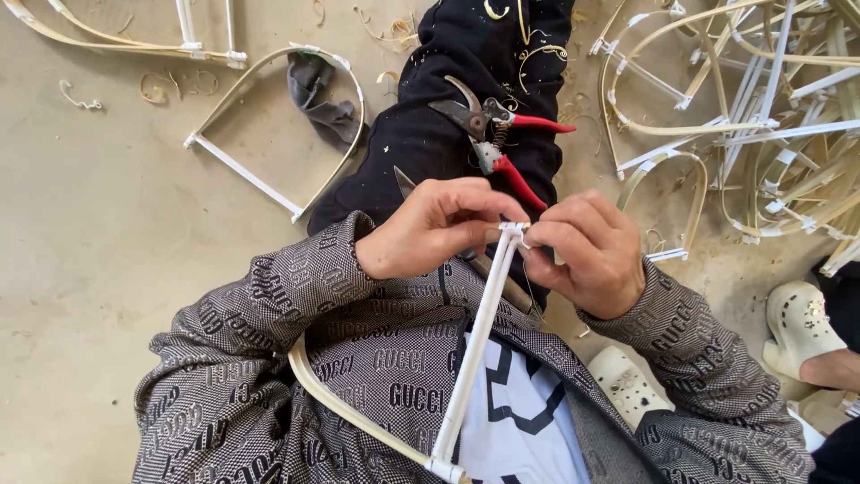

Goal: Assembling and securing bamboo strips into U-shaped frames using tape, pliers, and scissors.

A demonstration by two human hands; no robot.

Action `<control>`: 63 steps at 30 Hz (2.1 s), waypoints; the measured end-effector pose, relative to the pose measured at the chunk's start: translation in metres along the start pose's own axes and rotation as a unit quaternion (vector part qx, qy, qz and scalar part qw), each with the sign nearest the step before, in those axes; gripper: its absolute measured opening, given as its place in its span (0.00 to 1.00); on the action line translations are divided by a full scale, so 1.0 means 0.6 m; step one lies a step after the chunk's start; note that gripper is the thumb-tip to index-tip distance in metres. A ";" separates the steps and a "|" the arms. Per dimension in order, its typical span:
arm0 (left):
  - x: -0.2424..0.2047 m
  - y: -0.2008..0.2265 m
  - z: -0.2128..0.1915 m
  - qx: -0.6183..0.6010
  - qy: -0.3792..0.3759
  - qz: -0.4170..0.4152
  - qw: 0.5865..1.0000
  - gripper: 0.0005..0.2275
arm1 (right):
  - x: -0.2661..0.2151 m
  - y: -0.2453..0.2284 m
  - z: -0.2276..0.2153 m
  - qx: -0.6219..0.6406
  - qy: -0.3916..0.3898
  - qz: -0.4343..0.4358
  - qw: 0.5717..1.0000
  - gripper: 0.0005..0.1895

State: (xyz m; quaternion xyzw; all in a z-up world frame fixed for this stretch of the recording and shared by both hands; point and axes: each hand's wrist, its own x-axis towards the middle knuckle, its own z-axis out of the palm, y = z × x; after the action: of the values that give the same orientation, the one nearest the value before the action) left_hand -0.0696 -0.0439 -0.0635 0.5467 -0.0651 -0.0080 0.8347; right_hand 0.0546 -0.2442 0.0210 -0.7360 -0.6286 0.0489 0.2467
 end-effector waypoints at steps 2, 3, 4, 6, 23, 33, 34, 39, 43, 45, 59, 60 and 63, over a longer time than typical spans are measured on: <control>0.000 0.003 -0.005 -0.007 -0.014 -0.023 1.000 0.10 | 0.007 -0.007 -0.014 0.012 -0.022 0.012 1.000 0.13; 0.003 0.005 -0.011 -0.008 -0.030 -0.040 0.999 0.10 | 0.013 -0.007 -0.020 0.020 -0.040 0.019 0.999 0.15; 0.006 0.001 -0.016 -0.007 -0.028 -0.040 0.999 0.10 | 0.020 -0.006 -0.027 0.021 -0.039 0.017 0.999 0.15; 0.014 -0.009 -0.024 -0.024 -0.080 -0.083 0.993 0.11 | 0.029 -0.004 -0.041 0.026 -0.070 0.042 0.996 0.17; 0.003 -0.082 0.000 -0.093 -0.141 -0.182 0.969 0.10 | 0.015 0.009 0.046 0.122 -0.111 0.092 0.982 0.07; -0.004 -0.064 0.002 -0.003 -0.090 -0.184 0.979 0.10 | 0.006 0.063 0.036 0.268 -0.158 0.276 0.909 0.11; -0.005 -0.065 0.003 -0.004 -0.091 -0.183 0.979 0.10 | 0.014 0.058 0.026 0.267 -0.158 0.277 0.909 0.11; -0.010 -0.056 -0.001 0.029 -0.099 -0.235 0.966 0.12 | 0.032 0.043 0.006 0.264 -0.314 0.245 0.878 0.17; -0.017 -0.053 -0.008 0.034 -0.094 -0.180 0.979 0.13 | 0.019 0.035 -0.001 0.270 -0.287 0.229 0.890 0.19; -0.022 -0.054 -0.015 0.032 -0.084 -0.099 0.991 0.12 | 0.011 0.025 -0.001 0.280 -0.221 0.240 0.903 0.25; 0.014 -0.011 -0.021 -0.018 0.073 0.044 0.996 0.13 | 0.057 0.010 0.150 0.134 0.312 0.160 0.927 0.24; 0.016 -0.007 -0.021 -0.047 0.082 0.035 0.995 0.14 | 0.068 0.011 0.149 0.117 0.346 0.145 0.920 0.22; 0.014 -0.007 -0.019 -0.055 0.086 0.024 0.995 0.14 | 0.090 0.007 0.124 0.076 0.375 0.092 0.919 0.21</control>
State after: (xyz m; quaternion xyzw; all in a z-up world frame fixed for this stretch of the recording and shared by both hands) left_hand -0.0596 -0.0362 -0.0709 0.4969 -0.0060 0.0552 0.8661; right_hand 0.0408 -0.1709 -0.0329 -0.7342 -0.4134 -0.1607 0.5141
